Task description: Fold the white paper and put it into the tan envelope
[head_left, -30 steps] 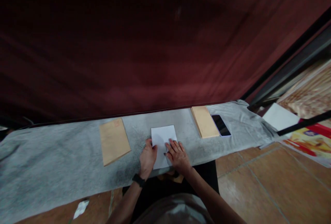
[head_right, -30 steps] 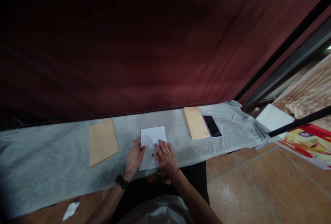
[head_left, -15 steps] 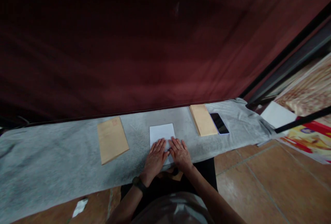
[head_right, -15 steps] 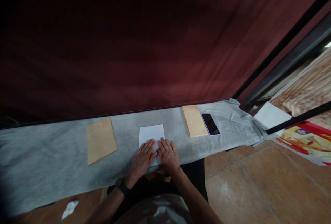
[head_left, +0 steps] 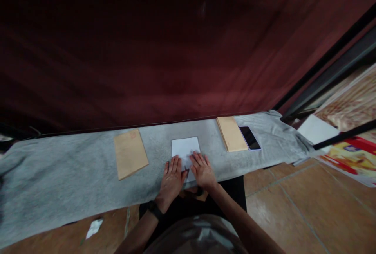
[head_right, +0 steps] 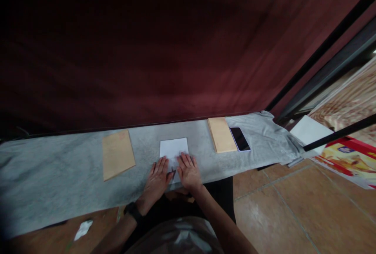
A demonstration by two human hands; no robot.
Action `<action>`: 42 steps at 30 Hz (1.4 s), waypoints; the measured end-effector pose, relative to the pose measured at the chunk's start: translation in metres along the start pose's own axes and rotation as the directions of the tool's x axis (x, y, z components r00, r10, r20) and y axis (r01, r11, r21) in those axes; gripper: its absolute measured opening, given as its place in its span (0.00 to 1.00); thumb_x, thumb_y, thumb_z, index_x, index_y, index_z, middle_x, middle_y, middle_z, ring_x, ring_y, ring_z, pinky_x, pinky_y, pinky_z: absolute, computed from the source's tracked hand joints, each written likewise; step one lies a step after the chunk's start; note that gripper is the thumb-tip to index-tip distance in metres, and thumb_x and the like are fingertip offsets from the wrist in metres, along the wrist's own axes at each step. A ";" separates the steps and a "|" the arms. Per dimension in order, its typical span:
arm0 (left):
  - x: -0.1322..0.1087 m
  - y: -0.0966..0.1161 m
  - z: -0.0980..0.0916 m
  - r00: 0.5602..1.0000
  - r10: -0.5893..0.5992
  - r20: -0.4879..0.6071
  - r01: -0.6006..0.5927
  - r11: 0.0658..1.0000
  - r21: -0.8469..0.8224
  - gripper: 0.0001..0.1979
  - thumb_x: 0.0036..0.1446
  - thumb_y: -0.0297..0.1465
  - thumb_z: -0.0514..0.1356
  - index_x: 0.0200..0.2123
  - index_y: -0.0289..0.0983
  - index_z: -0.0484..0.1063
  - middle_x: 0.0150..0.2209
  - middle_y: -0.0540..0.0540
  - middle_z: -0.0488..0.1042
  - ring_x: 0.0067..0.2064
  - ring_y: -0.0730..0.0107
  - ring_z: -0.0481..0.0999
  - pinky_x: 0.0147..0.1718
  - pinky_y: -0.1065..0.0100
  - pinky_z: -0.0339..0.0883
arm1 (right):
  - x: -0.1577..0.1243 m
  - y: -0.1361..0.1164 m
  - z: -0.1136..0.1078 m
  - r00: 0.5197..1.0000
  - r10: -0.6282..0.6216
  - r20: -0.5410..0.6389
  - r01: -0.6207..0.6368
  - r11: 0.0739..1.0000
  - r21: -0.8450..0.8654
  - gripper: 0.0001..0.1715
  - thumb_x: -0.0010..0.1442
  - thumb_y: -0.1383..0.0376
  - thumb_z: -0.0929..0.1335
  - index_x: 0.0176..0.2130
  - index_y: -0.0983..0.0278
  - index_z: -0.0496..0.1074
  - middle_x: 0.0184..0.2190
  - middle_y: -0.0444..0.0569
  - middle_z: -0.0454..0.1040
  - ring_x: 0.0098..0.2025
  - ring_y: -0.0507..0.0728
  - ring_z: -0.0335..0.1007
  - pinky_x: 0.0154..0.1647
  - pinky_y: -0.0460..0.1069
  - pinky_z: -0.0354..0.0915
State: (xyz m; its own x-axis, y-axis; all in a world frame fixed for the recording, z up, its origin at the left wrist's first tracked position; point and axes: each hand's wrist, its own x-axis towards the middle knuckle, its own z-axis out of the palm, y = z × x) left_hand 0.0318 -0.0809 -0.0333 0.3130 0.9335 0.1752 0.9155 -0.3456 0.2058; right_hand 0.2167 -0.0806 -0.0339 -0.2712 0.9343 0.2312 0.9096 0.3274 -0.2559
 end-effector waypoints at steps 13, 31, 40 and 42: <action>-0.003 0.000 -0.007 0.998 -0.062 0.005 0.062 0.998 -0.026 0.27 0.66 0.35 0.49 0.65 0.31 0.61 0.66 0.34 0.62 0.68 0.54 0.59 0.67 0.47 0.47 | -0.007 0.019 0.000 0.998 0.057 -0.024 -0.058 0.998 -0.017 0.26 0.72 0.62 0.58 0.66 0.58 0.61 0.67 0.48 0.61 0.68 0.61 0.55 0.70 0.60 0.46; -0.018 0.026 -0.007 0.966 0.210 0.153 -0.212 0.977 -0.002 0.36 0.64 0.48 0.54 0.69 0.37 0.53 0.71 0.35 0.51 0.73 0.47 0.43 0.65 0.33 0.35 | -0.017 0.029 0.012 0.999 -0.031 -0.041 0.029 0.998 -0.057 0.30 0.71 0.62 0.56 0.69 0.62 0.55 0.68 0.53 0.57 0.69 0.65 0.52 0.69 0.64 0.45; -0.020 0.023 -0.008 0.958 0.234 0.164 -0.235 0.972 -0.008 0.39 0.63 0.50 0.55 0.70 0.36 0.50 0.72 0.34 0.47 0.73 0.49 0.41 0.65 0.33 0.33 | -0.032 0.034 0.005 0.998 -0.062 -0.014 0.061 0.994 -0.086 0.31 0.72 0.60 0.56 0.69 0.65 0.55 0.68 0.56 0.58 0.69 0.65 0.52 0.68 0.63 0.47; -0.022 0.024 -0.008 0.961 0.229 0.157 -0.227 0.973 -0.032 0.38 0.64 0.49 0.54 0.69 0.36 0.50 0.71 0.34 0.48 0.73 0.49 0.42 0.65 0.33 0.32 | -0.036 0.035 0.003 0.998 -0.066 -0.015 0.064 0.993 -0.094 0.31 0.72 0.60 0.56 0.69 0.66 0.54 0.68 0.56 0.57 0.69 0.65 0.52 0.68 0.63 0.47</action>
State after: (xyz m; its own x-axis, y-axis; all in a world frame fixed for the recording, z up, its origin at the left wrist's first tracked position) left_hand 0.0453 -0.1105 -0.0247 0.5498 0.8328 0.0645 0.8121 -0.5510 0.1918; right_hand 0.2570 -0.1020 -0.0542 -0.3255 0.9086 0.2619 0.9160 0.3717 -0.1510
